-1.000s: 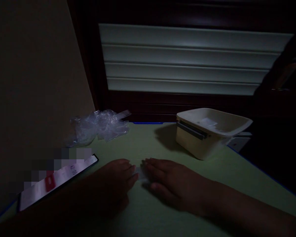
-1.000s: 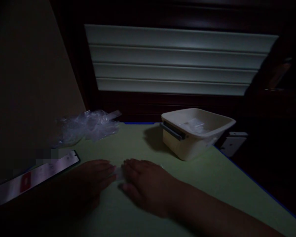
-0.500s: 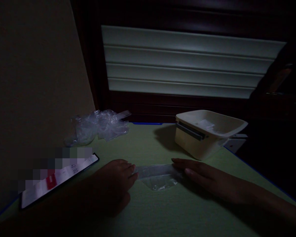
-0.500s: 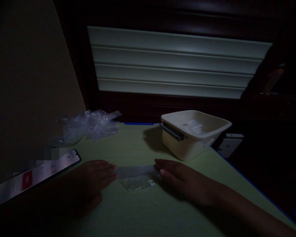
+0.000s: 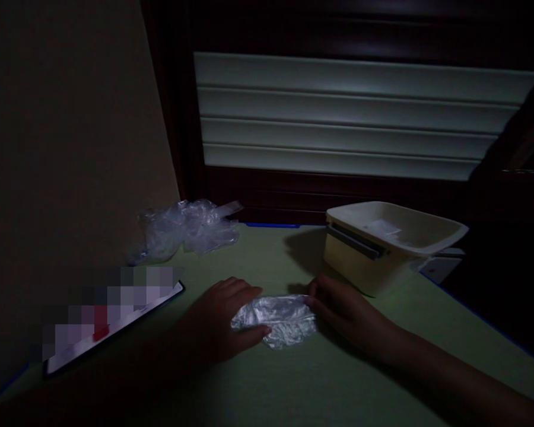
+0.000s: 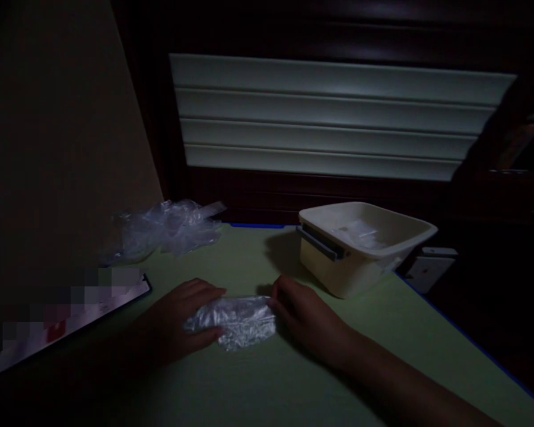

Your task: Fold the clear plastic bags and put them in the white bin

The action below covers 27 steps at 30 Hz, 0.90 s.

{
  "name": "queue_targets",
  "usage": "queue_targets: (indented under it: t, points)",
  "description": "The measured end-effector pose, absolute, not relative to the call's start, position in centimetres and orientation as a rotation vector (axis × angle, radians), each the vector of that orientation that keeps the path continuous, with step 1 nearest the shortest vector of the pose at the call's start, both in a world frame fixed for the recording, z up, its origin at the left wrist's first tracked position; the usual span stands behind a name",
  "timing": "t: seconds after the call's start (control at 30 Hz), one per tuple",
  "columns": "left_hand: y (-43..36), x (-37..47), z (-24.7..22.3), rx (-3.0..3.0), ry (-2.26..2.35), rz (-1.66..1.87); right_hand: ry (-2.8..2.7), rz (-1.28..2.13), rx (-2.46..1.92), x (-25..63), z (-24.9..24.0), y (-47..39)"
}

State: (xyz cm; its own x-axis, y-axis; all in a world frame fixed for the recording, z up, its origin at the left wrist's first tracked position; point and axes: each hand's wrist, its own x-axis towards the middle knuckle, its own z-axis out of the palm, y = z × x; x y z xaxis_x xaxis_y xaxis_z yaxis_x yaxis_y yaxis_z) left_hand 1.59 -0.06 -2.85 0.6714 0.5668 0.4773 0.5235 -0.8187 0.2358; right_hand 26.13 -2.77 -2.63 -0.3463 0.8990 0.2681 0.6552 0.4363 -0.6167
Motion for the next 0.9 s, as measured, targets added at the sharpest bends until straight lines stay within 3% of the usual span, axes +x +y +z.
queue_targets:
  t: [0.33,0.63,0.9]
  points:
    - [0.9,1.4,-2.8,2.507,0.924,0.746,-1.966,1.005,-1.102,27.1,-3.0,-3.1]
    - [0.7,1.4,-3.0,2.580,0.793,0.751,-2.170,0.737,-1.259,26.7,-2.1,-3.4]
    - [0.3,1.4,-2.4,2.724,0.632,0.682,-2.374,0.472,-1.139,26.9,-1.4,-3.9]
